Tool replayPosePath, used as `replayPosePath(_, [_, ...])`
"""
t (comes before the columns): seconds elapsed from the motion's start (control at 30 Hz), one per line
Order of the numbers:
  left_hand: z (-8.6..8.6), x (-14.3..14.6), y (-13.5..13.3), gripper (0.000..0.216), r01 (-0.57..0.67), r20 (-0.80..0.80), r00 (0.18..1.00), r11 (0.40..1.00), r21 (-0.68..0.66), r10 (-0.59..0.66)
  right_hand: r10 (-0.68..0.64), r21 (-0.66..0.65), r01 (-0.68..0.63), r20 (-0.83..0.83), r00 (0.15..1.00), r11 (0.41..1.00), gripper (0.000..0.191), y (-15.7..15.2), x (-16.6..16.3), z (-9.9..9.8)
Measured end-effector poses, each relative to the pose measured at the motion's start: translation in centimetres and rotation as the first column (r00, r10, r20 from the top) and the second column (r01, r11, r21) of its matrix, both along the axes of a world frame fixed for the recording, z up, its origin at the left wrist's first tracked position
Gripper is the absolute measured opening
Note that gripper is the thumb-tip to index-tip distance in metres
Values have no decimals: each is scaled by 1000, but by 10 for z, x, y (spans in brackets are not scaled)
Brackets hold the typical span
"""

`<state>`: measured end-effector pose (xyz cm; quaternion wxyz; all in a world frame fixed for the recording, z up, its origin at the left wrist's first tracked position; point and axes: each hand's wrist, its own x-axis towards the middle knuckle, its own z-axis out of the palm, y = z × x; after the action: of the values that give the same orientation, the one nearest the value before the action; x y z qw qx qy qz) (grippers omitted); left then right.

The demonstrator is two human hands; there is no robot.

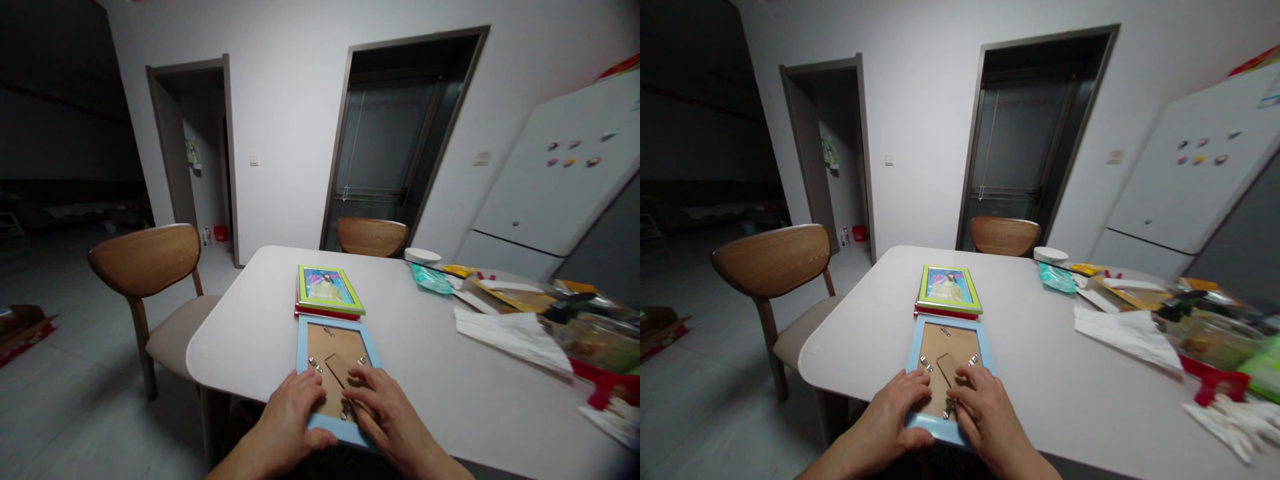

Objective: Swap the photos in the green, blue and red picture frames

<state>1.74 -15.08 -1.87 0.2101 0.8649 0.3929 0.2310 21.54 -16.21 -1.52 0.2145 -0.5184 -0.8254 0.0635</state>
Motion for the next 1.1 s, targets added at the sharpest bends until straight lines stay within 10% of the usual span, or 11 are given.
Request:
replayPosePath(0.43, [0, 1, -1, 43, -25, 32, 999, 1000, -8, 26, 174, -32, -172, 74, 982, 985, 32, -20, 6, 10])
replayPosePath(0.7, [-3, 3, -1, 39, -59, 10, 998, 998, -18, 59, -256, 31, 254, 100, 962, 967, 34, 26, 23, 1])
replayPosePath(1.1, [-3, 3, -5, 39, -89, 32, 995, 996, -7, 89, -247, -19, 249, 87, 965, 968, 35, 27, 25, 0])
